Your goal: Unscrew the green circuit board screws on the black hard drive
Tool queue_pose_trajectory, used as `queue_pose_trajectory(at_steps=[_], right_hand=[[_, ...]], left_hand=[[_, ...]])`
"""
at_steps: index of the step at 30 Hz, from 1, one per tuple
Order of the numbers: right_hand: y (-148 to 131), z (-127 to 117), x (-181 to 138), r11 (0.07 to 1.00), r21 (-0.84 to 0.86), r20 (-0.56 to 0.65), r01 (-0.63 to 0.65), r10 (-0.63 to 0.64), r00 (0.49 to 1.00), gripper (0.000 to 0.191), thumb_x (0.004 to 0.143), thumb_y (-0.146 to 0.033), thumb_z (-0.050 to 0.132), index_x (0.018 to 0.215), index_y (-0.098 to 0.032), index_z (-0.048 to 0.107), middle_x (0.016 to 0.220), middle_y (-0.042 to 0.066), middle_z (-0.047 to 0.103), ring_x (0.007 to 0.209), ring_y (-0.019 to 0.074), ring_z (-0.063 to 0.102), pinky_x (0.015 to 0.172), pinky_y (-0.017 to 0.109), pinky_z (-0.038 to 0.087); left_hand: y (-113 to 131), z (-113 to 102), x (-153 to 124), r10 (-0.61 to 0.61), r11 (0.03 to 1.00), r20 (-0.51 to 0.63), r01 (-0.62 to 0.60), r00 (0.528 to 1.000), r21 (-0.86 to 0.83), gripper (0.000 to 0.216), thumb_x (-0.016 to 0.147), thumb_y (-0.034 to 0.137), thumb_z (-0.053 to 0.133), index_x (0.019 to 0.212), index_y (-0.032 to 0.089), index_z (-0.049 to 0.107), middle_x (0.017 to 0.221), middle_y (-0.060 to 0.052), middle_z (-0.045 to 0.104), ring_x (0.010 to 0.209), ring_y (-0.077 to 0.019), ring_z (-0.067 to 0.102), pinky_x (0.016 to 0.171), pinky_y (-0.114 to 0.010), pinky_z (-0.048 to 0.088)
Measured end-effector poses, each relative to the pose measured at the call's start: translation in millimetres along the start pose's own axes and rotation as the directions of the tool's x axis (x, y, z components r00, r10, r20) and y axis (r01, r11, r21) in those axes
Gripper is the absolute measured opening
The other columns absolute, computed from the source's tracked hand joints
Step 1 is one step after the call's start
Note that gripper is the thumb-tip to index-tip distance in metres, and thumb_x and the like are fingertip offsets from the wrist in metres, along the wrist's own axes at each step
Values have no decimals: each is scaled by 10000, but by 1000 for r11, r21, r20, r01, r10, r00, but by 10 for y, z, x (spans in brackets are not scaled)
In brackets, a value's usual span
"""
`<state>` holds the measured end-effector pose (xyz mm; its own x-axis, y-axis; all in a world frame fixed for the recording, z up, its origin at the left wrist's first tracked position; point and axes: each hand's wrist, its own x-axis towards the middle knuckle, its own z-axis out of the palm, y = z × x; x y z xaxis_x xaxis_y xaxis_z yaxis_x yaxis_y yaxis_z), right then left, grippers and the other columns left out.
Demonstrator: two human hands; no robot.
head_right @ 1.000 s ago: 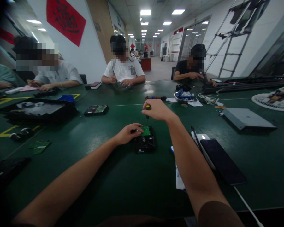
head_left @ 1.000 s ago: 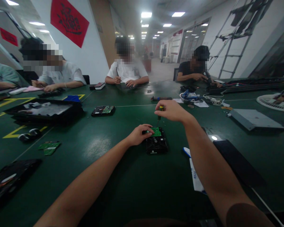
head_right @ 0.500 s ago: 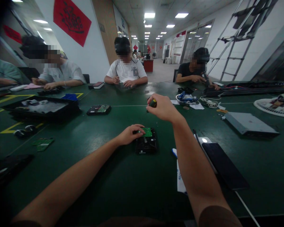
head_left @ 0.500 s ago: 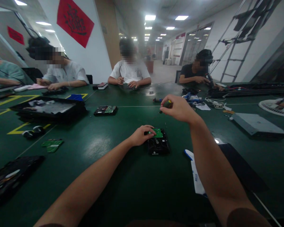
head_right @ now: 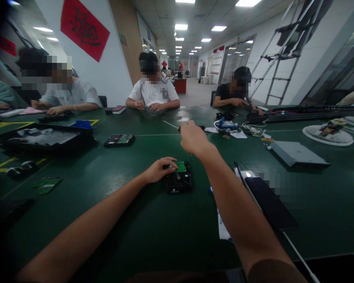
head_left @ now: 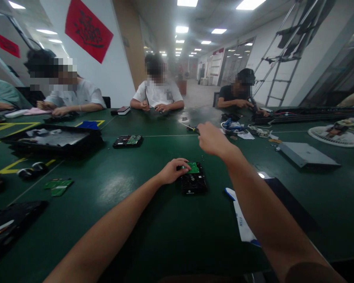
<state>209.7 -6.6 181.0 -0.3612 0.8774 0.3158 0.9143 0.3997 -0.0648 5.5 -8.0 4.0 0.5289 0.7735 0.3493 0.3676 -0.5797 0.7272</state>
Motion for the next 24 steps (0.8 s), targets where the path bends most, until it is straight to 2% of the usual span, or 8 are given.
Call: queue_pose_trajectory(at_steps=[3, 6, 9, 11, 16, 17, 21, 24], right_hand=[[-166, 7, -509, 979, -152, 108, -135, 152, 982, 420, 882, -63, 544, 1302, -64, 541, 1201, 256, 618, 979, 349, 701, 748, 389, 516], [-155, 40, -1068, 934, -237, 185, -267, 313, 932, 408, 874, -37, 509, 1279, -68, 532, 1177, 245, 616, 964, 358, 712, 742, 410, 534], [61, 81, -1512, 880, -288, 150, -378, 431, 890, 348, 913, -61, 459, 1253, -77, 534, 1160, 236, 616, 1031, 365, 699, 844, 478, 538], [251, 106, -1715, 825, -305, 148, -476, 535, 832, 331, 936, -101, 434, 1255, -84, 523, 1184, 239, 605, 1092, 393, 679, 910, 558, 518], [549, 157, -1982, 723, -302, 214, -621, 686, 695, 302, 934, -167, 461, 1216, -81, 525, 1199, 245, 589, 1038, 411, 695, 944, 660, 470], [567, 166, -2007, 725, -303, 198, -619, 683, 703, 285, 935, -169, 458, 1197, -86, 532, 1183, 238, 595, 1027, 408, 696, 946, 662, 464], [556, 197, -1996, 788, -284, -1, -546, 569, 822, 280, 911, -146, 459, 1169, -92, 551, 1117, 231, 606, 967, 393, 687, 920, 631, 479], [454, 236, -1838, 879, -156, -107, -452, 439, 892, 301, 866, -139, 526, 1160, -117, 580, 1097, 229, 577, 830, 331, 661, 735, 493, 531]], left_hand=[[-1, -8, 1, -11, 1000, 18, 11, 1000, 24, 166, 952, 262, 663, 1063, 224, 780, 1338, -112, 671, 1294, -276, 610, 1125, -491, 450], [16, -27, -2, -48, 996, 42, 45, 998, 76, 177, 948, 264, 668, 1085, 243, 776, 1364, -95, 659, 1309, -278, 598, 1147, -502, 431], [41, -41, -8, -60, 995, 49, 55, 997, 86, 182, 953, 262, 658, 1094, 252, 774, 1381, -85, 650, 1322, -274, 586, 1148, -504, 431], [52, -44, -11, -60, 995, 49, 57, 997, 77, 181, 956, 263, 656, 1092, 252, 773, 1389, -85, 644, 1321, -272, 586, 1140, -503, 438], [54, -41, -17, -64, 996, 46, 60, 997, 71, 178, 958, 257, 655, 1093, 253, 771, 1390, -85, 644, 1329, -266, 581, 1146, -509, 426], [53, -41, -18, -61, 996, 43, 58, 997, 73, 176, 959, 256, 655, 1092, 253, 770, 1387, -84, 647, 1330, -266, 581, 1149, -512, 422], [54, -41, -22, -36, 997, 37, 33, 999, 75, 175, 961, 254, 653, 1091, 251, 770, 1382, -83, 651, 1319, -263, 591, 1148, -509, 424], [57, -43, -21, -35, 997, 37, 32, 999, 74, 179, 962, 257, 650, 1092, 249, 773, 1379, -83, 654, 1312, -265, 596, 1142, -508, 433]])
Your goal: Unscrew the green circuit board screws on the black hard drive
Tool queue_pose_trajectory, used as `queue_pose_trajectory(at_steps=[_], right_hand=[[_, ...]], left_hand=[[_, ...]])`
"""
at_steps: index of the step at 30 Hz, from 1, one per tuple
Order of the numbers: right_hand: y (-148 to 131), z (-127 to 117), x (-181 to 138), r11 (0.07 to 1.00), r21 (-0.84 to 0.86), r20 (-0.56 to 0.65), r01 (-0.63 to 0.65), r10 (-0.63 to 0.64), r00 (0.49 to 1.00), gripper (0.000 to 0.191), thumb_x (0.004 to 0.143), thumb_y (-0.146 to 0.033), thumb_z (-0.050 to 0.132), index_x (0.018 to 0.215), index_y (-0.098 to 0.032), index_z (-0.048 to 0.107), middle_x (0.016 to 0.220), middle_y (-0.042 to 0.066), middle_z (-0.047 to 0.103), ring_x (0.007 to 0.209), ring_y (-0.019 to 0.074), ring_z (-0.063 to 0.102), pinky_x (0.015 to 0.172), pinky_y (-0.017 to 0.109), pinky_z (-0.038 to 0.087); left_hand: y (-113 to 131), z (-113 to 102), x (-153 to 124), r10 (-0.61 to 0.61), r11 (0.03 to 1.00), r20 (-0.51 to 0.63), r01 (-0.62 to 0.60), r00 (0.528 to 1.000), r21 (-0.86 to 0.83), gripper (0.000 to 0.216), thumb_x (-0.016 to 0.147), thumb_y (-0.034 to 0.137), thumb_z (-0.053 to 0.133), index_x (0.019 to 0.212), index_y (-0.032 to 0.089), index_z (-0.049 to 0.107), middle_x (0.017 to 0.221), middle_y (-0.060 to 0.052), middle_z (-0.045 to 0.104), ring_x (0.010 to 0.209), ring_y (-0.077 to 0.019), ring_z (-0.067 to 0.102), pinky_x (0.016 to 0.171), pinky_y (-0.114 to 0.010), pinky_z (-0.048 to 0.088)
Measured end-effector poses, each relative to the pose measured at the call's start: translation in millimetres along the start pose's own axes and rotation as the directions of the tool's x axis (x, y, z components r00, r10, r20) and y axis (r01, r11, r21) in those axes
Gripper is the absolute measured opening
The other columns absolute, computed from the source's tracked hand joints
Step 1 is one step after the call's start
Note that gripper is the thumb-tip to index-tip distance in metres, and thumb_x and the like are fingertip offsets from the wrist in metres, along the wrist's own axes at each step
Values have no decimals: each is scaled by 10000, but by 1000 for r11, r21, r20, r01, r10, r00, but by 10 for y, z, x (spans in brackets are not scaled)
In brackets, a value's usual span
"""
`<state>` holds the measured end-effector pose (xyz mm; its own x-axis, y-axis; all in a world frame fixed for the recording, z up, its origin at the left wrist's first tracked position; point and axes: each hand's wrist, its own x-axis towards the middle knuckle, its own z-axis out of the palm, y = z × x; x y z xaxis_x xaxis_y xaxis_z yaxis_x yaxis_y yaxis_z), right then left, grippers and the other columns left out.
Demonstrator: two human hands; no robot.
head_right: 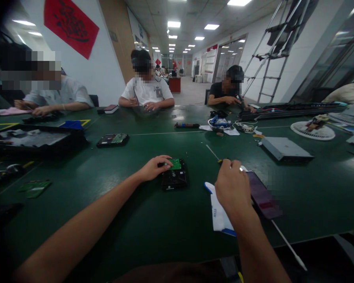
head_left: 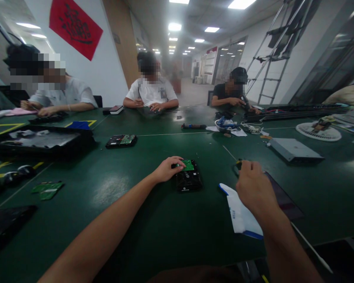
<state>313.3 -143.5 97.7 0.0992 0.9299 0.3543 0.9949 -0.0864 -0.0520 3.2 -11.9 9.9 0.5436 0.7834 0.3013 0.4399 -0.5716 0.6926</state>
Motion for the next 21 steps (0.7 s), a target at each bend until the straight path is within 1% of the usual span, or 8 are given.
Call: queue_pose_trajectory(at_steps=[2, 5, 7, 10, 13, 14, 17, 21], right_hand=[[-194, 23, 96, 984, 146, -39, 104, -100, 994, 282, 871, -130, 524, 1139, -144, 612, 1118, 212, 543, 732, 259, 623, 629, 412, 514], [-540, 82, 291, 910, 295, -115, 291, -269, 956, 268, 907, -130, 504, 1135, -170, 638, 1097, 170, 530, 726, 220, 596, 653, 388, 520], [-727, 161, 455, 876, 348, -136, 334, -305, 943, 332, 909, -142, 523, 1227, -189, 607, 1130, 155, 551, 743, 218, 609, 670, 386, 525], [-836, 369, 700, 828, 474, -220, 299, -217, 951, 340, 878, -192, 616, 1215, -184, 573, 1107, 128, 623, 878, 262, 654, 780, 415, 543], [-769, 635, 833, 777, 558, -346, 292, -103, 933, 132, 890, -270, 631, 1000, -203, 601, 966, 90, 675, 925, 277, 661, 865, 435, 537], [-732, 715, 844, 771, 564, -378, 296, -77, 923, 111, 893, -278, 624, 977, -207, 607, 967, 93, 685, 942, 279, 663, 882, 439, 535], [-649, 873, 809, 723, 622, -399, 299, -36, 916, 182, 897, -289, 614, 1058, -206, 631, 1081, 113, 718, 954, 266, 685, 870, 420, 552], [-643, 899, 750, 631, 741, -353, 230, 75, 932, 389, 899, -323, 646, 1258, -196, 564, 1124, 103, 746, 804, 220, 707, 788, 383, 574]], left_hand=[[-4, 1, 2, -1, 1000, 4, 1, 1000, 6, 181, 960, 259, 651, 1091, 249, 775, 1376, -85, 657, 1312, -270, 596, 1144, -508, 434], [-27, 10, 5, 0, 1000, -2, 0, 1000, 9, 186, 954, 259, 655, 1092, 249, 779, 1387, -88, 651, 1316, -274, 595, 1153, -502, 430], [-49, 22, 7, 1, 1000, -9, -1, 1000, -1, 186, 951, 258, 658, 1090, 247, 781, 1388, -90, 649, 1309, -270, 600, 1156, -494, 431], [-75, 36, 13, -3, 1000, -17, 3, 1000, 3, 183, 948, 264, 663, 1088, 250, 781, 1373, -87, 655, 1292, -265, 610, 1155, -494, 431], [-79, 37, 17, 13, 1000, -13, -13, 1000, 8, 177, 951, 277, 666, 1085, 259, 780, 1361, -81, 661, 1292, -260, 609, 1154, -486, 431], [-76, 35, 18, 17, 1000, -10, -17, 1000, 7, 176, 952, 277, 665, 1083, 260, 781, 1364, -81, 658, 1291, -259, 609, 1152, -486, 431], [-62, 26, 15, 16, 1000, -13, -16, 1000, -2, 175, 953, 263, 663, 1085, 253, 779, 1369, -84, 655, 1297, -256, 606, 1149, -490, 432], [-46, 22, 7, 5, 1000, -16, -5, 1000, 0, 176, 952, 261, 667, 1090, 249, 775, 1363, -86, 661, 1306, -262, 598, 1148, -504, 428]])
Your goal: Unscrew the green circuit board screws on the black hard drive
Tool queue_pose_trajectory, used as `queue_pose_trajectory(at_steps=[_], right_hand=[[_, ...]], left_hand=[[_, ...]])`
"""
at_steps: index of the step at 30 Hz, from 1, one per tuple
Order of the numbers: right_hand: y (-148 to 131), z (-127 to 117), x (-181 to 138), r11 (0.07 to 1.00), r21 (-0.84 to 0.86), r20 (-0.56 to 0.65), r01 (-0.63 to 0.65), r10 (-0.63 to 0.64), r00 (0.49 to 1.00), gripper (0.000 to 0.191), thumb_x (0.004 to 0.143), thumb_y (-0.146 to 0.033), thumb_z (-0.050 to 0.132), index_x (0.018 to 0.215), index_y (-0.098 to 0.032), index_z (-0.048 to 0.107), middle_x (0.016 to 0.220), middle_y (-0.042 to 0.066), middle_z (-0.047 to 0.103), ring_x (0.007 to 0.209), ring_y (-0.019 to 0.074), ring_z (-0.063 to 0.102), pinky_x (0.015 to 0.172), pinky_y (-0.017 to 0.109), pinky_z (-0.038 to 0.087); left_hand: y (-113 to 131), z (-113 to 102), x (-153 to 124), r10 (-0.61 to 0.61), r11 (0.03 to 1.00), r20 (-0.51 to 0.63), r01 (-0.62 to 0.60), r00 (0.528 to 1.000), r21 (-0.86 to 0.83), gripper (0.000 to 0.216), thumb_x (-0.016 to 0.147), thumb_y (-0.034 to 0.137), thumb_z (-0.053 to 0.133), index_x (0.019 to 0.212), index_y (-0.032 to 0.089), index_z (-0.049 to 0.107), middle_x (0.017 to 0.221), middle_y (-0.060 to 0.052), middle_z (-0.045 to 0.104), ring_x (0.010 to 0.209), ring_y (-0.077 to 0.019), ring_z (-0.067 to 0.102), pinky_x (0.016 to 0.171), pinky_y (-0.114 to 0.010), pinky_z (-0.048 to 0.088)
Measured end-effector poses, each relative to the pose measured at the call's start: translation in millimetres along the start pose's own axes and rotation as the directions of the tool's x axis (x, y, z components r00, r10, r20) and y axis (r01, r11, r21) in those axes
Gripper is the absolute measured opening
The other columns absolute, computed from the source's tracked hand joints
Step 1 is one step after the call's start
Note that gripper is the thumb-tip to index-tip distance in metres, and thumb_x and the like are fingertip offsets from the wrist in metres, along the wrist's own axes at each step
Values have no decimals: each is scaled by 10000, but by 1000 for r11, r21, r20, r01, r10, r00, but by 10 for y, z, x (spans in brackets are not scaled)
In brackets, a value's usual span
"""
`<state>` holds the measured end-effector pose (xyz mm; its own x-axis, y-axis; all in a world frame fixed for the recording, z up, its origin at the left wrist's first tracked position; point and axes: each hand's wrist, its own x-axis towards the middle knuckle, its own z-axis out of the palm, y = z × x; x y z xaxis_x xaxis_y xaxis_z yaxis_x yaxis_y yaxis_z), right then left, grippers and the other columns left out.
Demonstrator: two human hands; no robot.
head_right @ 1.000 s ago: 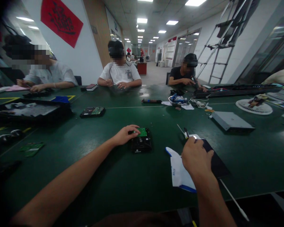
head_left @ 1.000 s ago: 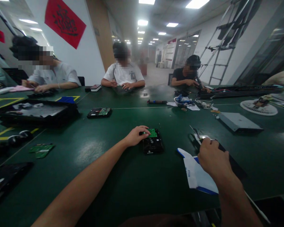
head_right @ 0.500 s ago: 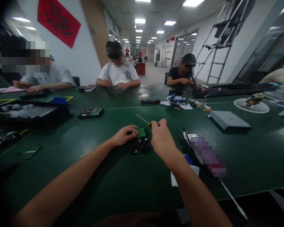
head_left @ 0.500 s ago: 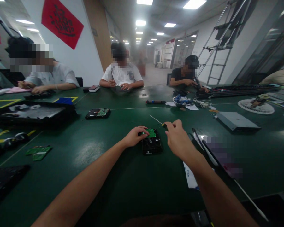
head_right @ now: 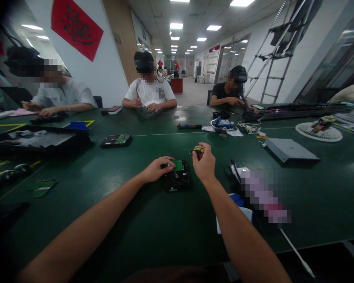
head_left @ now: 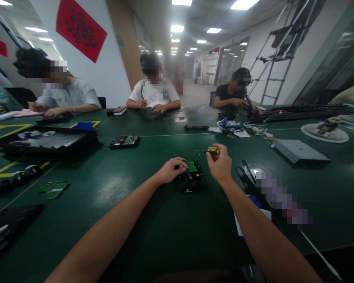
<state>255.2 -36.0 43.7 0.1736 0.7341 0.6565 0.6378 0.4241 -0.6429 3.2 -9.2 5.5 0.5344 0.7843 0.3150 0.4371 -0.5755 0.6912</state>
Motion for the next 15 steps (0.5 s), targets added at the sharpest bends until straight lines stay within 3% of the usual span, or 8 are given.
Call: queue_pose_trajectory(at_steps=[4, 10, 15], right_hand=[[-36, 3, 1, 998, -26, 8, 63, -62, 998, 318, 928, -401, 646, 1179, -208, 621, 1134, 100, 744, 767, 203, 692, 806, 384, 575], [-39, 54, -58, 990, -10, 67, 138, -137, 988, 504, 997, -427, 567, 1438, -194, 499, 1236, 145, 702, 971, 252, 700, 877, 431, 582], [-45, 101, -88, 986, -16, 109, 164, -162, 981, 491, 1004, -425, 545, 1435, -194, 500, 1249, 149, 691, 1003, 259, 695, 891, 438, 579]], left_hand=[[0, -1, 3, 3, 1000, 5, -3, 1000, 8, 177, 950, 264, 668, 1091, 251, 774, 1352, -83, 669, 1303, -263, 598, 1151, -503, 424], [-4, -2, 19, 0, 1000, 6, 0, 1000, 20, 170, 948, 277, 671, 1079, 252, 777, 1338, -82, 678, 1297, -263, 606, 1146, -503, 432], [-17, 9, 27, 18, 1000, -2, -18, 1000, 3, 162, 941, 266, 678, 1065, 244, 780, 1314, -81, 690, 1288, -257, 614, 1136, -475, 450]])
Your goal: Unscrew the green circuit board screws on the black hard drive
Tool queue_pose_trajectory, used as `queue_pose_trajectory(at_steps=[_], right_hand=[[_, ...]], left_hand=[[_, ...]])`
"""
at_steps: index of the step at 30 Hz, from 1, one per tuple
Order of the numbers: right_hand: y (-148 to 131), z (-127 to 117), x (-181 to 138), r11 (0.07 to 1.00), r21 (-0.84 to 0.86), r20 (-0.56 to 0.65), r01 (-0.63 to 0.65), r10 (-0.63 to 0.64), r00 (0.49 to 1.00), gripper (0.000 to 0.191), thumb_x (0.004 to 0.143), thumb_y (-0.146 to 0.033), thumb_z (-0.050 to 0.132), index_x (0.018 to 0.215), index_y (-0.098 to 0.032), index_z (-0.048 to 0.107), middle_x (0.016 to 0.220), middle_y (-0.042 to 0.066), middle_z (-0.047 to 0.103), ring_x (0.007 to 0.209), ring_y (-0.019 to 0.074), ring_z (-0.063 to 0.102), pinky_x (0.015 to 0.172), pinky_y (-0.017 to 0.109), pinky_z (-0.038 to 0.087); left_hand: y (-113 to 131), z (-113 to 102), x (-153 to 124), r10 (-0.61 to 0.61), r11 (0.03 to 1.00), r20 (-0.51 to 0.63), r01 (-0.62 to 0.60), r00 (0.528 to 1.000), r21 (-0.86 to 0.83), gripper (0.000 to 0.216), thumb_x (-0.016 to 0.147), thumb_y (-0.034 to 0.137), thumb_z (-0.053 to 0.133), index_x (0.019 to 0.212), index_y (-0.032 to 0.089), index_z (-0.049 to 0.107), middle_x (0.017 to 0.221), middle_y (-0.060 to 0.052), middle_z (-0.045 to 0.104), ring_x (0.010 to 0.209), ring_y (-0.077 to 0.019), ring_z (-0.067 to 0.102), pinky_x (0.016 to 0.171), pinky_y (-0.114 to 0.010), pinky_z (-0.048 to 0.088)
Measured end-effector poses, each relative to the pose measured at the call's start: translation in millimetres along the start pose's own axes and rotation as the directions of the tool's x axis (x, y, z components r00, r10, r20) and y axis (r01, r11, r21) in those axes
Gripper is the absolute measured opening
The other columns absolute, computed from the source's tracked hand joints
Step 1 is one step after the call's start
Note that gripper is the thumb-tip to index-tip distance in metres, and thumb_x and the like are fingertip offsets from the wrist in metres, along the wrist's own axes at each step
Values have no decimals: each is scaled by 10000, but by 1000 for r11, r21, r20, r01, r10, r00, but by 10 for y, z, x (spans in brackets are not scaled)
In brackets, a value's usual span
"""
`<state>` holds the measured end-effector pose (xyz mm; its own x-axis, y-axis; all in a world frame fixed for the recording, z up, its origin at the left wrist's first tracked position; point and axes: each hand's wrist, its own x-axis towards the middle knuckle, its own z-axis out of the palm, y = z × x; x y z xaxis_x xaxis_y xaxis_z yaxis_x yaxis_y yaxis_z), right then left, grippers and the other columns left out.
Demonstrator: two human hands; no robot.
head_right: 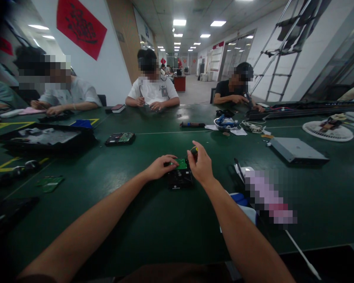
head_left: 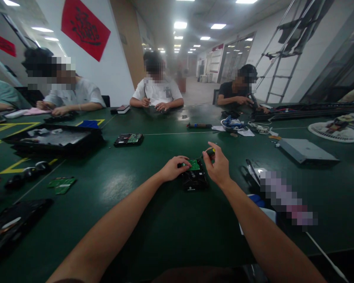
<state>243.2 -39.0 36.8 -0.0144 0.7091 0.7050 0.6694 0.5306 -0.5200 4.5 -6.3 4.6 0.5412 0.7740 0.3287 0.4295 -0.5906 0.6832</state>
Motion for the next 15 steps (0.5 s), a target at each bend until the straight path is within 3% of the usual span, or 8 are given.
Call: queue_pose_trajectory(at_steps=[15], right_hand=[[6, -13, 12, 1000, -14, 8, 14, -14, 1000, 482, 1006, -395, 545, 1445, -202, 495, 1248, 146, 692, 967, 249, 700, 879, 446, 591]], left_hand=[[66, 12, -10, -68, 998, -19, 68, 997, 2, 151, 911, 237, 699, 1035, 249, 785, 1342, -76, 673, 1270, -263, 620, 1156, -508, 422]])
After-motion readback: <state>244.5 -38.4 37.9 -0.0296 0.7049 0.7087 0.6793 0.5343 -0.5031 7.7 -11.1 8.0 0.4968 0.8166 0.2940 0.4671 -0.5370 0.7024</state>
